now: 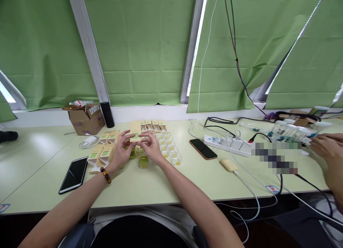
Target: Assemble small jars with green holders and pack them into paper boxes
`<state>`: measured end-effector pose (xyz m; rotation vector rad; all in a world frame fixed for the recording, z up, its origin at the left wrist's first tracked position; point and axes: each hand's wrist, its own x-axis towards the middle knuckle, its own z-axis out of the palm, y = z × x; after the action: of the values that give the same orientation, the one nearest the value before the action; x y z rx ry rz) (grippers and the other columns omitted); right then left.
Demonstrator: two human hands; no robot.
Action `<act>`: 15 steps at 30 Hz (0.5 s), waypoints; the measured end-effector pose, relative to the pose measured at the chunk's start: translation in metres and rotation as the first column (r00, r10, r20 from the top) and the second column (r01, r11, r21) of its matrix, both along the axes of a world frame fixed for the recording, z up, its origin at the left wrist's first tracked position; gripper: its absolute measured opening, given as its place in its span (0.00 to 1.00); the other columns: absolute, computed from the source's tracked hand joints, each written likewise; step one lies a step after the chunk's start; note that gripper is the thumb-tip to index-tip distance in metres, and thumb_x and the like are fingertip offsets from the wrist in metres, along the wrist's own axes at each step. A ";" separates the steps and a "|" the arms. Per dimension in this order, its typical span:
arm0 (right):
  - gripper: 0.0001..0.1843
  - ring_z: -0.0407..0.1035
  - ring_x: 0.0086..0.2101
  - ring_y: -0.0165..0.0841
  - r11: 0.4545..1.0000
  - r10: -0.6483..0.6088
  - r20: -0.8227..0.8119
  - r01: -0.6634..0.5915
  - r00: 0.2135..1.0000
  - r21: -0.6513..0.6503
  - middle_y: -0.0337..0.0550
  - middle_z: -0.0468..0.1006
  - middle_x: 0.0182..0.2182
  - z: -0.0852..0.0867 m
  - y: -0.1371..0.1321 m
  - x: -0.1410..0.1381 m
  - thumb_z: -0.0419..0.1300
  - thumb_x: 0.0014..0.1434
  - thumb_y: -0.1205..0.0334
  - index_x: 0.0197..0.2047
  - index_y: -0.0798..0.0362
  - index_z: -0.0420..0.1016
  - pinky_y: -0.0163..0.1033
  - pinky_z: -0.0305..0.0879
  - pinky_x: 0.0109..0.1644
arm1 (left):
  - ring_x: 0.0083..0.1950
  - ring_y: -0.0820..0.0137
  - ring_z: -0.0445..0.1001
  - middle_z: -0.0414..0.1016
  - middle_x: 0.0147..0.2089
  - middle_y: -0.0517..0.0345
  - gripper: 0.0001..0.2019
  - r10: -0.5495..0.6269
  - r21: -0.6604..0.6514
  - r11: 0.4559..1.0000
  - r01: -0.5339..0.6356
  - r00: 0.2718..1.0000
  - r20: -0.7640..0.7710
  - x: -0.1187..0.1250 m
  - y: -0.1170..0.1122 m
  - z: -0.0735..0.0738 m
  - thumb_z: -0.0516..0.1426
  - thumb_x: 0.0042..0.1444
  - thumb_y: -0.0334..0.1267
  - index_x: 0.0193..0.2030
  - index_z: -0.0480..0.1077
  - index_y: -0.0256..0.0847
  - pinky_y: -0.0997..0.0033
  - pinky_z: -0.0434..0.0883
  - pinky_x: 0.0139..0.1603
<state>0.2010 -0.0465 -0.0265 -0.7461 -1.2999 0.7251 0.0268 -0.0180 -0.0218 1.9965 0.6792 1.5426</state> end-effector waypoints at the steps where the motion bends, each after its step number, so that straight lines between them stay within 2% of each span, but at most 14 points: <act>1: 0.21 0.76 0.39 0.29 1.000 -0.003 0.000 0.003 1.000 0.002 0.43 0.66 0.57 0.000 0.000 0.000 0.76 0.56 0.46 0.47 0.46 0.80 0.38 0.80 0.42 | 0.38 0.74 0.77 0.63 0.70 0.45 0.14 0.006 0.002 1.000 -0.006 1.000 0.007 0.001 0.000 -0.001 0.62 0.69 0.48 0.56 0.78 0.46 0.65 0.81 0.43; 4: 0.19 0.76 0.37 0.28 1.000 -0.009 0.003 0.009 1.000 0.010 0.43 0.66 0.55 -0.001 0.000 -0.001 0.75 0.56 0.47 0.45 0.47 0.79 0.37 0.79 0.40 | 0.39 0.73 0.78 0.63 0.68 0.45 0.13 0.020 0.007 1.000 -0.020 1.000 0.018 0.002 0.000 -0.003 0.62 0.69 0.47 0.55 0.78 0.45 0.64 0.82 0.42; 9: 0.19 0.76 0.38 0.29 0.999 -0.030 0.037 0.029 0.999 0.021 0.43 0.67 0.53 -0.003 0.003 -0.001 0.74 0.58 0.46 0.46 0.46 0.78 0.39 0.80 0.41 | 0.47 0.67 0.79 0.63 0.68 0.44 0.14 0.028 0.011 1.000 -0.028 1.000 -0.002 0.002 -0.003 -0.001 0.60 0.69 0.48 0.55 0.77 0.45 0.61 0.82 0.46; 11: 0.18 0.76 0.41 0.32 0.997 -0.065 0.080 0.061 0.995 0.056 0.44 0.66 0.53 -0.004 0.003 0.000 0.72 0.61 0.47 0.48 0.46 0.78 0.42 0.82 0.45 | 0.52 0.63 0.78 0.62 0.69 0.44 0.18 0.028 0.025 0.999 -0.027 0.999 -0.029 0.001 -0.003 0.000 0.60 0.69 0.48 0.62 0.73 0.47 0.59 0.81 0.52; 13: 0.14 0.76 0.45 0.35 0.982 -0.154 0.178 0.131 0.972 0.134 0.46 0.65 0.54 -0.004 0.001 0.002 0.70 0.64 0.50 0.49 0.46 0.79 0.47 0.82 0.52 | 0.60 0.59 0.76 0.62 0.72 0.43 0.25 0.032 0.035 0.999 -0.031 0.999 -0.038 0.000 -0.003 0.000 0.60 0.69 0.49 0.70 0.65 0.50 0.55 0.79 0.59; 15: 0.10 0.74 0.51 0.39 0.944 -0.289 0.338 0.207 0.896 0.258 0.50 0.63 0.57 -0.004 -0.001 0.004 0.66 0.68 0.55 0.50 0.47 0.80 0.51 0.80 0.57 | 0.64 0.57 0.73 0.63 0.72 0.43 0.30 0.046 0.017 0.999 -0.045 0.999 -0.018 0.000 -0.002 0.001 0.59 0.70 0.49 0.75 0.57 0.50 0.52 0.76 0.63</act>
<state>0.2053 -0.0479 -0.0305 -0.8801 -1.5604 0.2308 0.0265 -0.0200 -0.0209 2.0233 0.7258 1.5627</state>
